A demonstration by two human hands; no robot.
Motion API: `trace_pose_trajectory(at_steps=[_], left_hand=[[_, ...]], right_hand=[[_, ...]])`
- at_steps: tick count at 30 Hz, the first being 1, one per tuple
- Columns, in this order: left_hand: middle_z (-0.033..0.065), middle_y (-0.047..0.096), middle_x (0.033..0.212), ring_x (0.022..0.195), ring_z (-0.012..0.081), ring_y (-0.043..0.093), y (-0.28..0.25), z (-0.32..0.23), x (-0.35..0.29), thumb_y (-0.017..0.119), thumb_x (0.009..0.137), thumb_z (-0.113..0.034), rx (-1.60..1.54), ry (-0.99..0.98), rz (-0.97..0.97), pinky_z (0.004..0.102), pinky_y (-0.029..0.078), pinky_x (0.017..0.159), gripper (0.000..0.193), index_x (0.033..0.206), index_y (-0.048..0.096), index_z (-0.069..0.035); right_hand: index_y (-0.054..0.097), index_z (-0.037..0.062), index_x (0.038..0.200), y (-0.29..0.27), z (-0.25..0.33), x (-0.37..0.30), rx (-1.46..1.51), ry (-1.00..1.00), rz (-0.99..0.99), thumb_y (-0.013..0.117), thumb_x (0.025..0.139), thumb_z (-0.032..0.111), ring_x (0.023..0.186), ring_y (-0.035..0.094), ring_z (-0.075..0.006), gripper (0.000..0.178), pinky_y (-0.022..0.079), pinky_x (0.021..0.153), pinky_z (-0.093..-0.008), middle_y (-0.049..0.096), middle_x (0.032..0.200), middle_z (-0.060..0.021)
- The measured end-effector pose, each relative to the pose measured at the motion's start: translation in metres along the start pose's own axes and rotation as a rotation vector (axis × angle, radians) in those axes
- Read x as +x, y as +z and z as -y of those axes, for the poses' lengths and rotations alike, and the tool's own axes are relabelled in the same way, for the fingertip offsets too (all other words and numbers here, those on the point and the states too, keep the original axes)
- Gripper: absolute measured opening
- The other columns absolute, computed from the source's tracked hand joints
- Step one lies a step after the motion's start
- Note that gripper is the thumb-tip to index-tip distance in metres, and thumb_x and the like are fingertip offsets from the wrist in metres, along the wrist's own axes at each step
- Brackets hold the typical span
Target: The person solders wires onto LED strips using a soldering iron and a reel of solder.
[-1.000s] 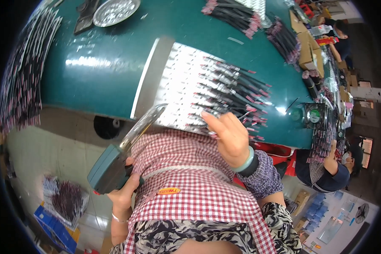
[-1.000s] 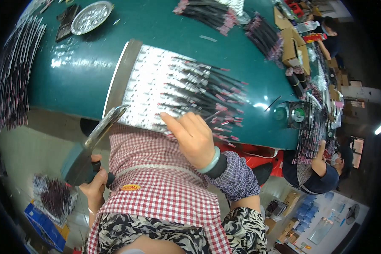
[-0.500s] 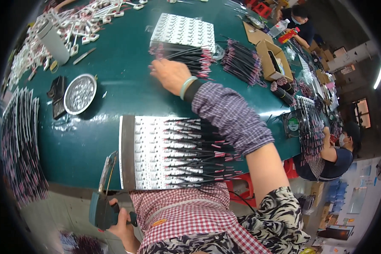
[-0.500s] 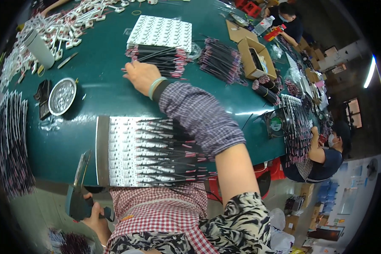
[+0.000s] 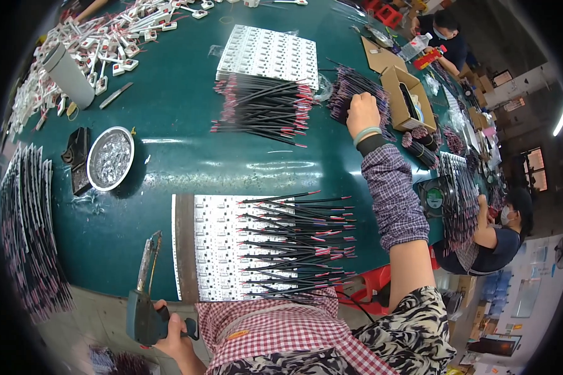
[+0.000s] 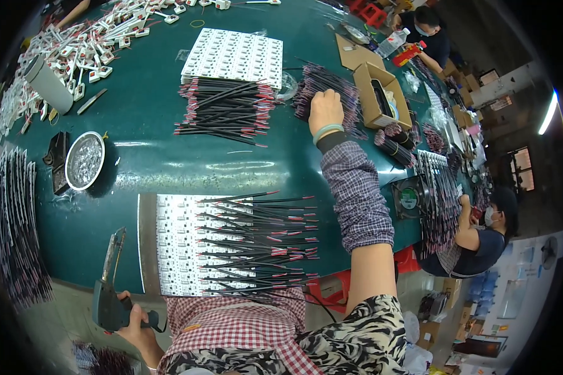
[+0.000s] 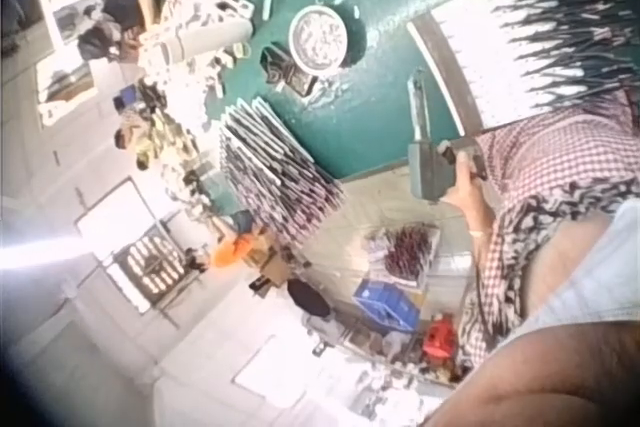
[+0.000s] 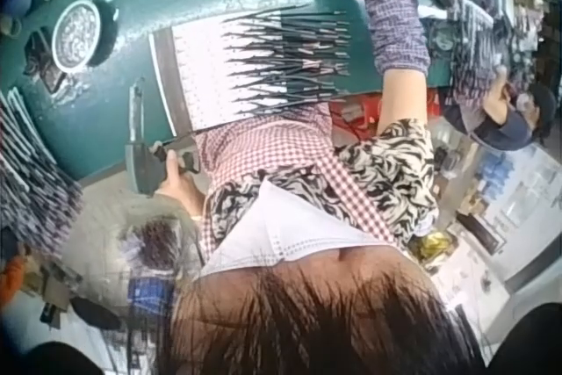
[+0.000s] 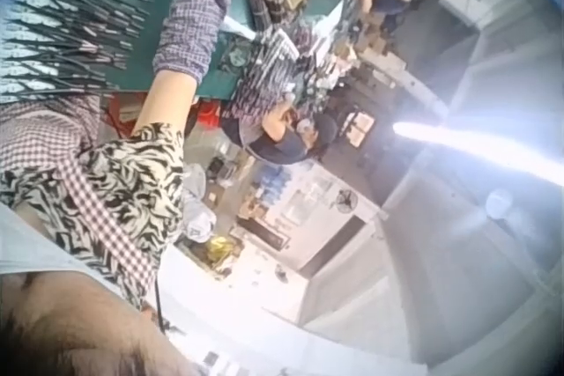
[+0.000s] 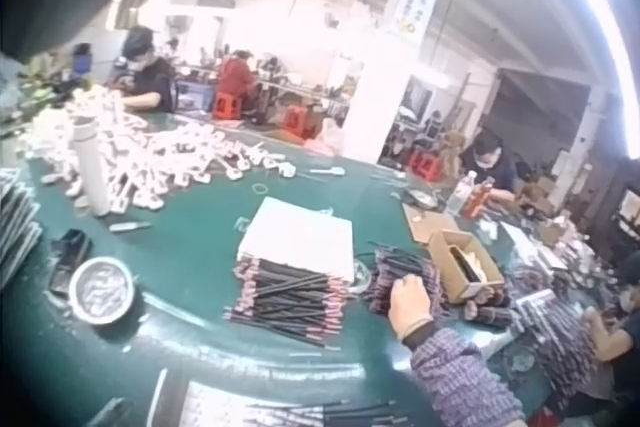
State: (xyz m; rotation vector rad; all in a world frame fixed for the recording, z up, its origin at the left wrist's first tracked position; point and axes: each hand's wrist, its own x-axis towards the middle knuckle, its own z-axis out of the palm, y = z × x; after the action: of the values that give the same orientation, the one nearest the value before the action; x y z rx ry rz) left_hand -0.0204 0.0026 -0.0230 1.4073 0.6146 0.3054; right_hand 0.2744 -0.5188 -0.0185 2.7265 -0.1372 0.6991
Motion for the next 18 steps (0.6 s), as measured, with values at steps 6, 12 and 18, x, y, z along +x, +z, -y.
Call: trace_pose_trajectory(at_steps=[6, 12, 18], left_hand=[[0.0191, 0.062, 0.121, 0.065, 0.0136, 0.053, -0.004, 0.008, -0.003, 0.068, 0.079, 0.007, -0.031, 0.023, 0.029, 0.0257, 0.039, 0.047, 0.063, 0.138, 0.048, 0.004], [0.0184, 0.063, 0.121, 0.068, 0.0133, 0.054, -0.001, 0.004, -0.010, 0.068, 0.078, 0.008, -0.040, -0.015, 0.002, 0.0249, 0.040, 0.046, 0.063, 0.138, 0.049, 0.002], [0.0189, 0.063, 0.121, 0.069, 0.0128, 0.053, 0.001, 0.005, -0.009, 0.069, 0.078, 0.009, -0.066, -0.009, 0.030, 0.0246, 0.040, 0.047, 0.062, 0.136, 0.050, 0.002]], right_hand=[[0.060, 0.0041, 0.095, 0.011, -0.002, -0.012, -0.066, -0.055, -0.103, 0.059, 0.083, 0.003, 0.094, 0.056, -0.0300, 0.012, 0.051, 0.080, -0.0386, 0.056, 0.096, -0.0128], [0.058, 0.0043, 0.096, 0.003, -0.013, -0.007, 0.052, -0.173, -0.197, 0.057, 0.084, 0.003, 0.094, 0.054, -0.0303, 0.012, 0.050, 0.080, -0.0393, 0.054, 0.097, -0.0127], [0.052, 0.0078, 0.099, -0.015, -0.020, -0.003, -0.013, -0.182, -0.101, 0.055, 0.089, 0.006, 0.090, 0.061, -0.0271, 0.010, 0.053, 0.070, -0.0378, 0.055, 0.095, -0.0094]])
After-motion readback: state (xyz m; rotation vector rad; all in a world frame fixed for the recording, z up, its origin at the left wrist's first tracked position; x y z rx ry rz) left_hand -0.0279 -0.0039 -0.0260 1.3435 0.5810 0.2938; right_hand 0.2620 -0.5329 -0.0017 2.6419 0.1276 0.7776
